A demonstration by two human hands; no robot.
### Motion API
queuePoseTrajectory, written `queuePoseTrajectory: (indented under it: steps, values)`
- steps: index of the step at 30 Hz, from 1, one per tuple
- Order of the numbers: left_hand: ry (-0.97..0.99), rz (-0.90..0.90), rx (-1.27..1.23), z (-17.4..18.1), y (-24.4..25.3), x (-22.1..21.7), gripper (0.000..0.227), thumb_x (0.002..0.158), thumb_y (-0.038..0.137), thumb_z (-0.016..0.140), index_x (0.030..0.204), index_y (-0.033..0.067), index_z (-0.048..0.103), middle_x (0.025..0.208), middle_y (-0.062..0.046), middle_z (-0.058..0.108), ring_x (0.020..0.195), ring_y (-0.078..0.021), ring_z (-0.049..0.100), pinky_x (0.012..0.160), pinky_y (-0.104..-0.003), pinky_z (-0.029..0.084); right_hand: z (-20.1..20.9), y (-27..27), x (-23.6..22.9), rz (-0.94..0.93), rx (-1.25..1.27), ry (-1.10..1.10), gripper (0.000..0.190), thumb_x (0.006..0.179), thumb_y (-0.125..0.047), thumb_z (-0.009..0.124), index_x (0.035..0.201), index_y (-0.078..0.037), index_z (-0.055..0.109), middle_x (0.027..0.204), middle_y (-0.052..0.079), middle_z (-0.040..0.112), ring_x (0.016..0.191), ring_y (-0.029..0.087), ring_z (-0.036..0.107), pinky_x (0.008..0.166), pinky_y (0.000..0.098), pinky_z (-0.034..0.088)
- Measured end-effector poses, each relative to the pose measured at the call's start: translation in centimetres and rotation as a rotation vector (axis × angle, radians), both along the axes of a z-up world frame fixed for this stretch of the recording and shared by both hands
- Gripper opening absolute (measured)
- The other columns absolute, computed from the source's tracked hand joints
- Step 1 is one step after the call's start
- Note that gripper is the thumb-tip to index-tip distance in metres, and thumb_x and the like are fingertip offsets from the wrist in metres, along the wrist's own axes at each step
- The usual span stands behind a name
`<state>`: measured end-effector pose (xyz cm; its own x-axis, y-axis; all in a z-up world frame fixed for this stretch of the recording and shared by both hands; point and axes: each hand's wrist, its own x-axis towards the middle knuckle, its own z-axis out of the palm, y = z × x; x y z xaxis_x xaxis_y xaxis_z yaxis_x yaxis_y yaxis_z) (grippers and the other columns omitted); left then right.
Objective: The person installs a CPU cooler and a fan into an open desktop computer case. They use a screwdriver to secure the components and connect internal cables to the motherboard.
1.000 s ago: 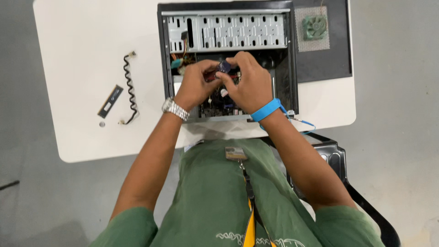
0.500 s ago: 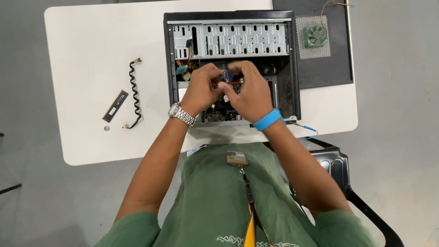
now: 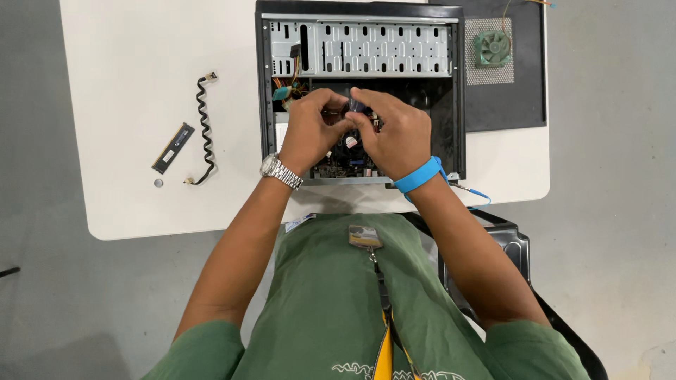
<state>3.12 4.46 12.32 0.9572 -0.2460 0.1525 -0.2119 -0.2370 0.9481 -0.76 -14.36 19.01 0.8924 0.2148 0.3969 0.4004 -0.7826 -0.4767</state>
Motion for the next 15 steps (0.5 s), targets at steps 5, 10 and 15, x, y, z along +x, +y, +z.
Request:
queuePoseTrajectory:
  steps: [5, 10, 15]
  values:
    - [-0.038, -0.076, 0.017, 0.5, 0.2, 0.6, 0.035, 0.09, 0.0, 0.097, 0.118, -0.0061, 0.077, 0.099, -0.025, 0.077, 0.1, -0.0463, 0.08, 0.077, -0.045, 0.071, -1.7, -0.4, 0.0, -0.051, 0.005, -0.076, 0.031, 0.109, -0.031, 0.086, 0.133, -0.012, 0.082, 0.117, 0.01, 0.084, 0.108, 0.034, 0.083, 0.08, 0.0495, 0.071]
    - [-0.063, -0.064, 0.045, 0.5, -0.7, 0.1, 0.031, 0.098, 0.004, 0.093, 0.122, -0.0045, 0.075, 0.104, -0.024, 0.077, 0.104, -0.0438, 0.08, 0.083, -0.046, 0.07, -0.6, -0.8, -0.8, -0.025, 0.106, 0.035, 0.035, 0.114, -0.031, 0.081, 0.142, -0.01, 0.076, 0.125, 0.013, 0.082, 0.118, 0.041, 0.079, 0.092, 0.0574, 0.068]
    - [0.008, -0.124, 0.109, 1.9, -0.8, -1.0, 0.057, 0.089, 0.009, 0.1, 0.137, -0.002, 0.071, 0.122, -0.024, 0.075, 0.123, -0.046, 0.075, 0.101, -0.051, 0.068, 0.9, -1.3, -2.5, -0.107, 0.367, 0.187, 0.024, 0.111, -0.015, 0.079, 0.134, -0.015, 0.073, 0.113, 0.018, 0.081, 0.105, 0.049, 0.08, 0.081, 0.0579, 0.07]
